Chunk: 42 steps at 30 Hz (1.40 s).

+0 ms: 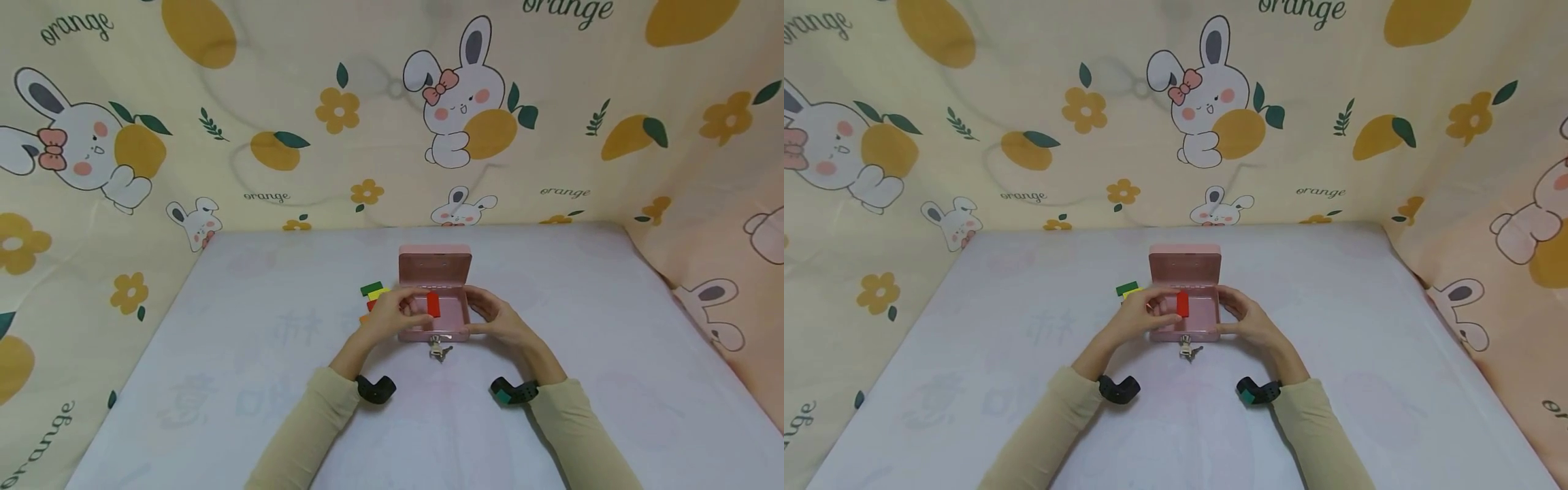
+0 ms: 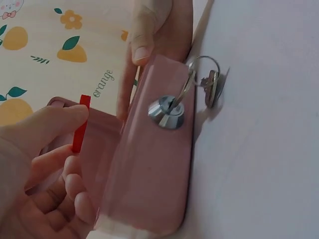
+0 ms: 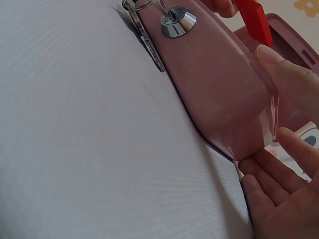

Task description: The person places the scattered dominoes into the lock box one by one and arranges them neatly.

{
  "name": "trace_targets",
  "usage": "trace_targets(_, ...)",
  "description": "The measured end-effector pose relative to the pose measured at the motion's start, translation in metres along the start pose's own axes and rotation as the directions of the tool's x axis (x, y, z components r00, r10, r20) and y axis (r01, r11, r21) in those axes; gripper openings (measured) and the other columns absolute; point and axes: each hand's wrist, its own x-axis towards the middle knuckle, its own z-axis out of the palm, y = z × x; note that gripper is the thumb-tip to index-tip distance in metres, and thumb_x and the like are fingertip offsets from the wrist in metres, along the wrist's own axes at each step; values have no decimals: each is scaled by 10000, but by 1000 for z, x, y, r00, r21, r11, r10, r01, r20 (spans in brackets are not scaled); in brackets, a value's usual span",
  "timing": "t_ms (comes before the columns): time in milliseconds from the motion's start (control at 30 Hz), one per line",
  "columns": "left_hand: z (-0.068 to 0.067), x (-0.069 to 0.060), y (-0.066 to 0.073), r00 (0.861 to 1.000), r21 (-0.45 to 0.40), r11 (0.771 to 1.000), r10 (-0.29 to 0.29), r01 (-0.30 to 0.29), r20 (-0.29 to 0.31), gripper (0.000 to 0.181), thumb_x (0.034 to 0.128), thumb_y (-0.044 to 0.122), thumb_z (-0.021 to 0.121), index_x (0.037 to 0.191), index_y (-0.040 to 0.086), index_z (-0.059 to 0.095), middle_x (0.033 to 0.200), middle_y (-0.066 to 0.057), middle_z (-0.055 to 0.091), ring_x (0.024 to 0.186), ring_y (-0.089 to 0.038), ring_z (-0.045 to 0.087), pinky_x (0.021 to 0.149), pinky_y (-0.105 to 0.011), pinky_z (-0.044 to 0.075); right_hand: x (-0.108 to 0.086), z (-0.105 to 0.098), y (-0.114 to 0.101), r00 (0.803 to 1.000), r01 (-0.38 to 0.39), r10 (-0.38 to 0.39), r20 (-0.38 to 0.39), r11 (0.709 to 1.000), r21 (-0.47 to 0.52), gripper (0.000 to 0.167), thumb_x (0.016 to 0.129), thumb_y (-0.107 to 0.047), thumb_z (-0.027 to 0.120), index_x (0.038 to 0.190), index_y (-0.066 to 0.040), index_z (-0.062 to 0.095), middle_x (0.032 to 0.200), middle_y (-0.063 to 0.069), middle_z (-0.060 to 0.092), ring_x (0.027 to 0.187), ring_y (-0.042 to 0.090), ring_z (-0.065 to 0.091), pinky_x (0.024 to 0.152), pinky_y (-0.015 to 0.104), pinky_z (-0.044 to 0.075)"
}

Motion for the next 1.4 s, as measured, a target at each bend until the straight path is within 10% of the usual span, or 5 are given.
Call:
trace_targets(367,20,15,8,997,7,1000,-7,6,80,478,829,211,757,1268,91,612,798,-61,570,702,-104,475,608,-145,384,0,-2,2,1000,-4,4,7,1000,-13,820,800,-63,753,1481,-15,299,1554,229,295,1459,445,235,1161,556,227)
trace_targets(1400,53,34,14,983,267,950,-179,165,29,463,828,265,752,1256,130,639,870,-41,669,720,-118,503,624,-202,402,-1,-3,0,1000,5,-5,23,1000,-1,832,798,-44,748,1483,10,278,1550,250,281,1448,454,239,1154,508,193)
